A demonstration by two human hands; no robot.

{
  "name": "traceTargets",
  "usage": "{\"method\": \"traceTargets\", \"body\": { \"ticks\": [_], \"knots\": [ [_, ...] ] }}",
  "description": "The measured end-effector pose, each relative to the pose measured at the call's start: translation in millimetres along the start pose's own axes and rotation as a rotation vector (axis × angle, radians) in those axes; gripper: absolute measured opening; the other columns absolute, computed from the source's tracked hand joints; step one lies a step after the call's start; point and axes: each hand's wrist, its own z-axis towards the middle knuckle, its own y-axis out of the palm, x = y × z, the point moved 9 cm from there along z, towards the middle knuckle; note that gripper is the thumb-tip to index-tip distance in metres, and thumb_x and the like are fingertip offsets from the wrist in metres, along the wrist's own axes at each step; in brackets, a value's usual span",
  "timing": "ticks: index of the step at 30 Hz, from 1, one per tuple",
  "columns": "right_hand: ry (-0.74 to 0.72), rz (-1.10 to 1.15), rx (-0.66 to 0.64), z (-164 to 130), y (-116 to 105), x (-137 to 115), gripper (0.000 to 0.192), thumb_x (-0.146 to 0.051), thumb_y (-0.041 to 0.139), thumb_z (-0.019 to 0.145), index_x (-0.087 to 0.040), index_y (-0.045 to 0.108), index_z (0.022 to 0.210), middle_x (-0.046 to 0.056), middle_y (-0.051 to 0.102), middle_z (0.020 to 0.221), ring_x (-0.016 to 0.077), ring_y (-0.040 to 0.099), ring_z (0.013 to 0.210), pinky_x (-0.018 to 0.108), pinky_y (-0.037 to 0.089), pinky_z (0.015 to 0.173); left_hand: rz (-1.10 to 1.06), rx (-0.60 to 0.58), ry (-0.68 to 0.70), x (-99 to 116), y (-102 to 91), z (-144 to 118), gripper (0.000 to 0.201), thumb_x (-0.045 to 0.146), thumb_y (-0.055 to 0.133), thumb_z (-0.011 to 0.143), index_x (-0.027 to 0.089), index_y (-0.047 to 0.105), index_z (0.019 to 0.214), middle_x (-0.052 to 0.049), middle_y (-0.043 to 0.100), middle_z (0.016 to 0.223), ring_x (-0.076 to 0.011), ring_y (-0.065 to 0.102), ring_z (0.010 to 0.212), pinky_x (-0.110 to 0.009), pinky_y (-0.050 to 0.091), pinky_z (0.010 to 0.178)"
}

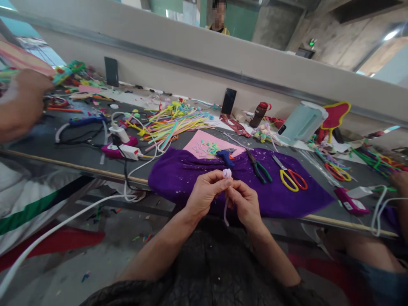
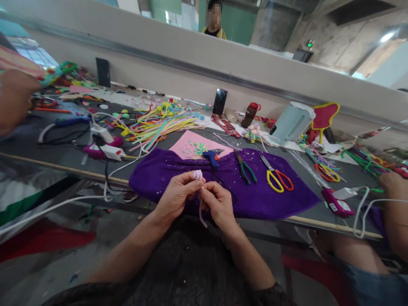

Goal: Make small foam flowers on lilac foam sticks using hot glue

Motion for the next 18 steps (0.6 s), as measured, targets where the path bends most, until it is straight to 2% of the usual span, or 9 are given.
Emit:
{"method": "traceTargets", "body": {
  "ticks": [4, 8, 18],
  "knots": [
    [-0.037, -0.024, 0.004, -6, 1, -3, 0.013, -0.032, 0.057, 0.08, -0.019, 0.058, 0.077, -0.005, 0.051, 0.051, 0.0065, 0.042, 0.04, 0.019, 0.034, 0.04, 0.039, -0.029, 0.064, 6, 2.5, -6, 0.013, 0.025, 0.069, 0.067, 0.014, 0.063, 0.067, 0.002, 0.051, 0.064, -0.005, 0.04, 0.05, -0.018, 0.029, 0.044],
    [-0.099, -0.039, 0.017, -8, 0, -3, 0.008, -0.027, 0.059, 0.079, -0.02, 0.06, 0.081, -0.006, 0.051, 0.052, 0.0062, 0.045, 0.042, 0.019, 0.036, 0.042, 0.116, -0.043, 0.174, 15, 3.5, -8, 0.009, 0.021, 0.068, 0.068, 0.015, 0.063, 0.065, 0.001, 0.052, 0.076, -0.0091, 0.049, 0.066, -0.02, 0.039, 0.055],
    [-0.111, -0.248, -0.036, -9, -14, 29, 0.009, -0.024, 0.057, 0.081, -0.02, 0.061, 0.075, -0.003, 0.054, 0.062, 0.0081, 0.049, 0.052, 0.021, 0.041, 0.051, 0.308, -0.041, 0.141, -18, -7.0, 0, 0.006, 0.02, 0.067, 0.069, 0.018, 0.064, 0.065, 0.0, 0.053, 0.075, -0.0107, 0.05, 0.071, -0.024, 0.04, 0.064]
  ]
}}
